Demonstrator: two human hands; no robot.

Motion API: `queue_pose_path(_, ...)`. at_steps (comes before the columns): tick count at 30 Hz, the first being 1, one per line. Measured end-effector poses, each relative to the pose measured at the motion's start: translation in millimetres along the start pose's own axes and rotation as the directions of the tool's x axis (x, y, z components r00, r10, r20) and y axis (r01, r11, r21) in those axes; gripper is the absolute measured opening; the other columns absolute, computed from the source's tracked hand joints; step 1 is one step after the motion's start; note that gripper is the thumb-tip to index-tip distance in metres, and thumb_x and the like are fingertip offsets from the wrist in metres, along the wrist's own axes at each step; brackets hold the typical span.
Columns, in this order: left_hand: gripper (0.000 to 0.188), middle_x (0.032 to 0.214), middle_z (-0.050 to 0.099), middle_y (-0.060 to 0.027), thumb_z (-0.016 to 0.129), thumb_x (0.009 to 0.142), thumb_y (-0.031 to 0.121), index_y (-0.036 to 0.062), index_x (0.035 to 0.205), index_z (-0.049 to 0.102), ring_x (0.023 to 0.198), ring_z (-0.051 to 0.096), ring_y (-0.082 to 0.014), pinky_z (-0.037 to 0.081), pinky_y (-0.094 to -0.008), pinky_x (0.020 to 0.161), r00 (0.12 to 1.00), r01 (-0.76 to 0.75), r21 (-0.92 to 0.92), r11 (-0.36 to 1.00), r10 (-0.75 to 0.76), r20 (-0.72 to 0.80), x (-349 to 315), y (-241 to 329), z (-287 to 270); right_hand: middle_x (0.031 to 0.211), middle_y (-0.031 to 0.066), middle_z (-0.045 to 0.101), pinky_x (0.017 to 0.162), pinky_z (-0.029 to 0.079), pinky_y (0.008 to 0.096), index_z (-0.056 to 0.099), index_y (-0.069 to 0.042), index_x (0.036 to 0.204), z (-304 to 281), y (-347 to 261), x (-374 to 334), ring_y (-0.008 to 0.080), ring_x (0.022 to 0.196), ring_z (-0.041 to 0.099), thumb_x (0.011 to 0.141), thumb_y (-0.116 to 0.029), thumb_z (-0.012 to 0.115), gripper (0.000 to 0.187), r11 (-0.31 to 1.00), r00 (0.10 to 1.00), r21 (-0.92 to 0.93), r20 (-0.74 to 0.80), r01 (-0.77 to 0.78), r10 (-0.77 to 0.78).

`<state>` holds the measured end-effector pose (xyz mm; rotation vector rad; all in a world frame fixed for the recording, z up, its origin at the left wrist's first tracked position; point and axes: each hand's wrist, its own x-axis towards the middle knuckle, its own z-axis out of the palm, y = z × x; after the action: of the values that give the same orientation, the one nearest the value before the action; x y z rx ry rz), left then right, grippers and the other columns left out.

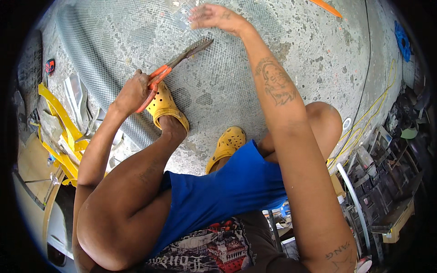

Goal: Cutting a piece of metal wire mesh using metal shears.

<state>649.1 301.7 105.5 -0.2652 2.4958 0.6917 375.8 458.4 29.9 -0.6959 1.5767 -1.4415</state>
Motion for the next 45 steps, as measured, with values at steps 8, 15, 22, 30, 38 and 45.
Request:
queue_pose_path(8,0.033,0.094,0.054,-0.0295,0.053,0.09,0.021,-0.0106,0.1,0.051,0.092,0.054,-0.0413,0.049,-0.0471,0.081,0.982,-0.04,0.049,0.998,0.049,-0.184,-13.4,-17.5,23.6,0.077,0.0019,0.067,0.064,0.052,0.0265,0.064,-0.007,0.087,21.6,0.2,-4.5,0.0102,0.069,0.065,0.075,-0.028,0.083,0.031,0.926,0.985,-0.362,0.092,-0.102,0.144)
queue_pose_path(15,0.029,0.101,0.048,-0.0304,0.052,0.089,0.01,-0.0149,0.103,0.048,0.097,0.054,-0.0439,0.048,-0.0454,0.088,0.993,0.115,-0.084,0.99,-0.115,0.008,-17.1,-14.9,35.5,0.073,0.0008,0.066,0.062,0.051,0.0253,0.065,-0.009,0.082,32.4,10.3,-3.7,0.0092,0.068,0.064,0.074,-0.029,0.083,0.028,0.907,0.993,-0.411,0.033,-0.087,0.111)
queue_pose_path(22,0.028,0.103,0.048,-0.0269,0.058,0.088,0.012,-0.0106,0.101,0.048,0.093,0.056,-0.0427,0.05,-0.0452,0.086,0.998,0.046,-0.133,0.99,-0.051,-0.036,-10.2,-26.1,38.9,0.073,0.0027,0.069,0.065,0.05,0.0256,0.066,-0.01,0.083,26.8,17.9,-8.3,0.01,0.066,0.063,0.076,-0.024,0.082,0.022,0.983,0.992,-0.142,0.027,-0.12,0.125)
queue_pose_path(30,0.027,0.098,0.045,-0.0237,0.051,0.091,0.018,-0.0073,0.096,0.044,0.091,0.052,-0.0413,0.046,-0.0455,0.081,0.999,-0.015,-0.143,0.99,0.02,0.033,-3.8,-34.0,29.2,0.073,0.0026,0.069,0.062,0.049,0.0236,0.065,-0.011,0.081,28.5,14.2,-4.2,0.0095,0.066,0.063,0.077,-0.023,0.081,0.021,0.984,0.985,-0.098,0.071,-0.149,0.156)
queue_pose_path(38,0.031,0.095,0.047,-0.0271,0.046,0.094,0.022,-0.0087,0.095,0.044,0.089,0.054,-0.0444,0.046,-0.0483,0.083,0.999,0.01,-0.149,0.989,-0.002,0.049,-10.9,-14.8,33.0,0.072,0.0021,0.068,0.06,0.048,0.0232,0.063,-0.01,0.079,24.5,15.8,-1.8,0.0089,0.064,0.063,0.077,-0.023,0.081,0.022,0.974,0.978,-0.142,0.089,-0.174,0.188)
queue_pose_path(45,0.028,0.094,0.048,-0.0275,0.042,0.096,0.019,-0.0083,0.093,0.046,0.089,0.054,-0.0444,0.047,-0.0475,0.083,0.994,0.06,-0.129,0.99,-0.048,0.095,-4.2,-13.4,21.9,0.073,0.0029,0.069,0.06,0.048,0.0225,0.063,-0.011,0.078,22.7,18.9,-2.4,0.0094,0.065,0.064,0.077,-0.022,0.081,0.022,0.98,0.978,-0.086,0.086,-0.181,0.188)
